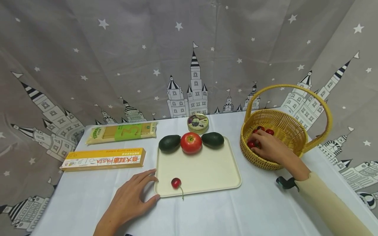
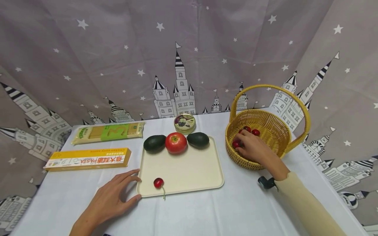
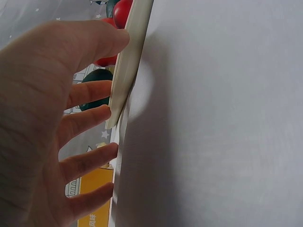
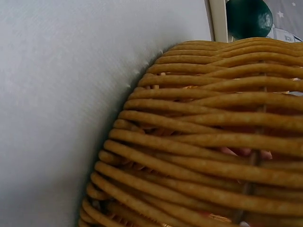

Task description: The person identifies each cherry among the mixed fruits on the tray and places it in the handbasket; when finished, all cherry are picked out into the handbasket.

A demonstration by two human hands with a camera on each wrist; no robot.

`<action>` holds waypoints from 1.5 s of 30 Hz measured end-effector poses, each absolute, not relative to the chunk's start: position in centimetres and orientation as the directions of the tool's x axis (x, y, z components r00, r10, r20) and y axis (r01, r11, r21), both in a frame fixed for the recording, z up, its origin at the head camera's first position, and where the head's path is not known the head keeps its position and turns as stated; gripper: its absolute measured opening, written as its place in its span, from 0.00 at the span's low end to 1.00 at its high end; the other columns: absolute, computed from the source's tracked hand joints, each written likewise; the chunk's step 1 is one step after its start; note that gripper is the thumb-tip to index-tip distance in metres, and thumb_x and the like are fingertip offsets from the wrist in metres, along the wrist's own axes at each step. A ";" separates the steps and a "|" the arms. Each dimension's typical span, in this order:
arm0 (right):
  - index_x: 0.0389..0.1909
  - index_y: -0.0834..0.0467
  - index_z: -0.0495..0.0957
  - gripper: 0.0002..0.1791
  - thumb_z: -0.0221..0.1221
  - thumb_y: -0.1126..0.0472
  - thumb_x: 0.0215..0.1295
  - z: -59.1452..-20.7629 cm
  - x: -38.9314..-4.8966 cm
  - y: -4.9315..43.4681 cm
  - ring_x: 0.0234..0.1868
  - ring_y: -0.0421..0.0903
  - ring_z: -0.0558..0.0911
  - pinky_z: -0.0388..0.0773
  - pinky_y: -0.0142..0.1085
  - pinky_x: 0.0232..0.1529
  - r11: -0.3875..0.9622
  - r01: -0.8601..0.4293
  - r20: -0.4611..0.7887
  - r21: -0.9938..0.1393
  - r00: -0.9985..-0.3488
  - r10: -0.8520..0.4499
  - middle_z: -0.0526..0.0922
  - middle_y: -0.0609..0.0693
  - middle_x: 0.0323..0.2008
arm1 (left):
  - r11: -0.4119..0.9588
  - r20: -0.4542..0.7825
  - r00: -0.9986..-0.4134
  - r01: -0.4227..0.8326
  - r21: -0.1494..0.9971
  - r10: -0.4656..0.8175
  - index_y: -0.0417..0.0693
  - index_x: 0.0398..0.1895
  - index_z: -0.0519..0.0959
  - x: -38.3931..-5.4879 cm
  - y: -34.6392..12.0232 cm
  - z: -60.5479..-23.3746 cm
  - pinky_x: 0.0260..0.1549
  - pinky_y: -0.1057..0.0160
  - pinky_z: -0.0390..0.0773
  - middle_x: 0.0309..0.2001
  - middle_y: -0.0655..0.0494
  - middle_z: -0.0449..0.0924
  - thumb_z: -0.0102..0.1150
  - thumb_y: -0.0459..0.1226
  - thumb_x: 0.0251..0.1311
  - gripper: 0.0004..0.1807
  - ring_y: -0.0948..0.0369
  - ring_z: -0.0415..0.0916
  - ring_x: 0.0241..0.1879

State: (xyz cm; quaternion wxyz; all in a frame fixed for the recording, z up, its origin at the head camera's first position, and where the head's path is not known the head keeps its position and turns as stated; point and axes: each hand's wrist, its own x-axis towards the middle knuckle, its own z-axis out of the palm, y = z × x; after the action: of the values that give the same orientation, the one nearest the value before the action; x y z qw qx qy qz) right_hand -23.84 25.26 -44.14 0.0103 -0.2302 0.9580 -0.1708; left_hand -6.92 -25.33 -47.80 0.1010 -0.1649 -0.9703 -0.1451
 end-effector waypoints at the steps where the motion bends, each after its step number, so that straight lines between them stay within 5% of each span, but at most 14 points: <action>1: 0.56 0.58 0.85 0.18 0.73 0.63 0.66 -44.1 -23.8 25.2 0.45 0.52 0.85 0.88 0.52 0.48 0.838 -0.434 0.056 -0.331 -0.895 -0.442 0.82 0.57 0.49 | 0.903 0.244 -0.925 0.350 0.249 0.291 0.62 0.53 0.84 -6.9 -25.3 -47.8 0.57 0.45 0.82 0.71 0.60 0.78 0.80 0.55 0.54 0.25 0.53 0.78 0.67; 14: 0.57 0.58 0.84 0.20 0.73 0.60 0.67 -43.9 -23.5 25.5 0.43 0.53 0.86 0.88 0.52 0.44 0.854 -0.428 0.098 -0.294 -0.903 -0.419 0.83 0.58 0.50 | 0.905 0.244 -0.926 0.348 0.245 0.290 0.63 0.52 0.83 -6.9 -25.3 -47.9 0.57 0.44 0.82 0.71 0.61 0.79 0.79 0.56 0.54 0.24 0.53 0.78 0.67; 25: 0.55 0.58 0.83 0.18 0.74 0.60 0.67 -41.9 -22.2 24.3 0.39 0.55 0.85 0.87 0.51 0.39 0.837 -0.485 0.343 -0.255 -0.854 -0.390 0.85 0.58 0.46 | 0.904 0.242 -0.926 0.347 0.249 0.289 0.63 0.52 0.84 -7.0 -25.3 -47.9 0.57 0.45 0.83 0.71 0.61 0.79 0.79 0.55 0.54 0.24 0.53 0.78 0.66; 45: 0.59 0.56 0.83 0.20 0.73 0.58 0.68 -41.1 -20.0 18.3 0.44 0.51 0.87 0.87 0.44 0.38 0.745 -0.581 0.357 -0.327 -0.806 -0.472 0.84 0.56 0.50 | 0.911 0.208 -0.939 0.323 0.257 0.274 0.65 0.53 0.84 -7.0 -25.2 -47.9 0.58 0.43 0.82 0.72 0.61 0.78 0.78 0.57 0.55 0.24 0.53 0.78 0.67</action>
State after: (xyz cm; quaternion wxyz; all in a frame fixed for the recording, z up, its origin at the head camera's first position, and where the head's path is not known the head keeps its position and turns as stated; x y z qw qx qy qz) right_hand -19.98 18.30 -41.10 -0.1266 -0.2844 0.9255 -0.2155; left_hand -7.00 -25.22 -47.91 0.0839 -0.1533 -0.9739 -0.1451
